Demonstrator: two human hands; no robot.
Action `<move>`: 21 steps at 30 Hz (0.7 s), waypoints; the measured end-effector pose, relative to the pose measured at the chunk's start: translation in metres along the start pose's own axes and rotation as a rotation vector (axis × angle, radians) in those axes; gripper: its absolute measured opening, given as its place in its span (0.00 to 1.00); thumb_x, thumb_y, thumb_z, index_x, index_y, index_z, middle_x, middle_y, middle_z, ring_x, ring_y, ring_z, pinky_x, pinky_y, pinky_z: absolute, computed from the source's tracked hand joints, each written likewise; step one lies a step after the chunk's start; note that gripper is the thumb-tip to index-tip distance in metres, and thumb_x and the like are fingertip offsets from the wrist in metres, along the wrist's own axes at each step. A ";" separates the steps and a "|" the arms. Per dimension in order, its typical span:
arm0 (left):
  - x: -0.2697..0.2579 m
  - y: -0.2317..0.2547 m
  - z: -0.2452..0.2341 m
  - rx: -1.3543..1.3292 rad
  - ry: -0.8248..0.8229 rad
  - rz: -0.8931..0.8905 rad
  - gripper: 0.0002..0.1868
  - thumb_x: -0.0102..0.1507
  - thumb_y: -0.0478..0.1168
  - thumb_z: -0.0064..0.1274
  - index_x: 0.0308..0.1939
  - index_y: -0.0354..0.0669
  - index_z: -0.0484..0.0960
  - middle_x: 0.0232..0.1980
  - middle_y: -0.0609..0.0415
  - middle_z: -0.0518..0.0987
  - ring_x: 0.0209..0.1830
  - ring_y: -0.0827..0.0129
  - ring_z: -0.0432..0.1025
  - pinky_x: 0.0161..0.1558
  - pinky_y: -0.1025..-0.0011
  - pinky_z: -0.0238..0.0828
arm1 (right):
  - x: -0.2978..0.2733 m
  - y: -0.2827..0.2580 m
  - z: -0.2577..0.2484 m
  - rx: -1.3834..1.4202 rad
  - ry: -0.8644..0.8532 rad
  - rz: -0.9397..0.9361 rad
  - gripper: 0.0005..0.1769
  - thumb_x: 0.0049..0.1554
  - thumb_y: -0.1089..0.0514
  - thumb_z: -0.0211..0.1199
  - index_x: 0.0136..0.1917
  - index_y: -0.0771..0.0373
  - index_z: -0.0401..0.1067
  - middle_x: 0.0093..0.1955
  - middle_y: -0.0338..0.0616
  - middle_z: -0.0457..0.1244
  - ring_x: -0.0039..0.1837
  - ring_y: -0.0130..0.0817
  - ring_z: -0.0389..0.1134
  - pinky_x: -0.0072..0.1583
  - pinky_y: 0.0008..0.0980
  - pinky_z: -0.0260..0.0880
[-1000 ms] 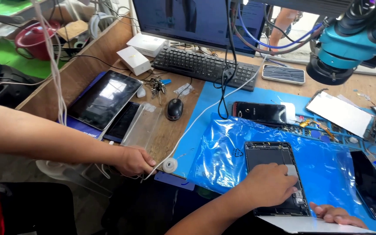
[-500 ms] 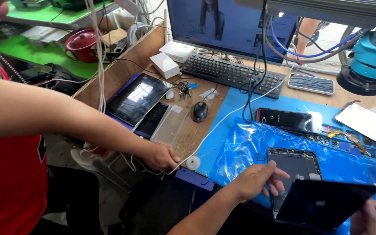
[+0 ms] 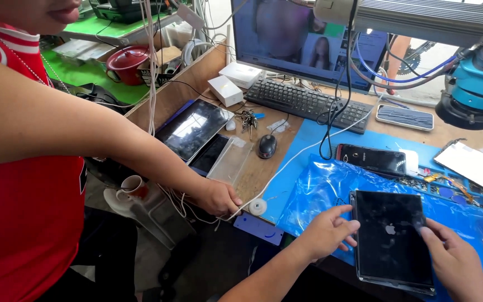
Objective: Testing and inspecting a tablet by connecting a charging cable and using a computer at a repair station.
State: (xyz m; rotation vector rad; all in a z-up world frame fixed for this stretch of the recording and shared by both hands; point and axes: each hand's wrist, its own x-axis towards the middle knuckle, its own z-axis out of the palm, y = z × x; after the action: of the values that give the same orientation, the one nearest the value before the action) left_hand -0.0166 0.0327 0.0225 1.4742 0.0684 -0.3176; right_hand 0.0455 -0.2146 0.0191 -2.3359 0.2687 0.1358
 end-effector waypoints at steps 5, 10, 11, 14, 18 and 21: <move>0.003 -0.009 0.000 0.068 0.037 -0.005 0.41 0.65 0.52 0.47 0.80 0.41 0.57 0.56 0.45 0.79 0.44 0.67 0.77 0.42 0.71 0.76 | 0.033 0.026 0.006 -0.141 -0.038 -0.114 0.28 0.66 0.42 0.49 0.69 0.58 0.76 0.72 0.47 0.66 0.74 0.47 0.63 0.72 0.49 0.59; 0.001 -0.001 0.009 0.172 0.063 -0.057 0.41 0.65 0.53 0.47 0.80 0.46 0.56 0.58 0.51 0.79 0.46 0.68 0.77 0.46 0.70 0.75 | 0.045 0.038 0.003 -0.133 -0.102 -0.116 0.30 0.66 0.40 0.46 0.66 0.59 0.78 0.69 0.46 0.68 0.70 0.46 0.67 0.69 0.48 0.63; 0.001 -0.004 0.008 0.241 0.089 -0.007 0.39 0.66 0.53 0.49 0.78 0.42 0.59 0.59 0.44 0.79 0.49 0.62 0.78 0.47 0.67 0.80 | 0.037 0.034 0.003 -0.070 -0.070 -0.163 0.27 0.67 0.44 0.50 0.64 0.62 0.79 0.64 0.53 0.70 0.69 0.55 0.67 0.69 0.54 0.64; 0.000 -0.007 0.011 0.344 0.117 0.022 0.36 0.68 0.53 0.51 0.76 0.40 0.63 0.62 0.38 0.78 0.53 0.57 0.79 0.48 0.64 0.83 | 0.026 0.027 0.001 -0.032 -0.045 -0.192 0.25 0.69 0.47 0.52 0.64 0.65 0.80 0.61 0.60 0.71 0.69 0.63 0.67 0.69 0.60 0.65; 0.004 -0.011 0.012 0.354 0.130 -0.027 0.34 0.69 0.53 0.50 0.76 0.42 0.64 0.63 0.39 0.78 0.49 0.64 0.80 0.48 0.68 0.81 | 0.023 0.017 -0.002 -0.112 -0.060 -0.189 0.26 0.69 0.44 0.52 0.65 0.65 0.79 0.63 0.58 0.71 0.67 0.61 0.69 0.66 0.59 0.68; 0.006 -0.009 0.016 0.340 0.155 -0.053 0.33 0.69 0.53 0.50 0.74 0.43 0.67 0.60 0.42 0.80 0.43 0.68 0.82 0.46 0.69 0.81 | 0.029 0.021 -0.001 -0.147 -0.053 -0.206 0.25 0.68 0.45 0.52 0.63 0.65 0.80 0.60 0.59 0.72 0.62 0.60 0.72 0.61 0.56 0.72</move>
State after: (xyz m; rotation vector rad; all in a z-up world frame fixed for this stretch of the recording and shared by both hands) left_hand -0.0158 0.0158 0.0141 1.8357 0.1851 -0.2657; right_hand 0.0689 -0.2344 0.0002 -2.4854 -0.0091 0.1197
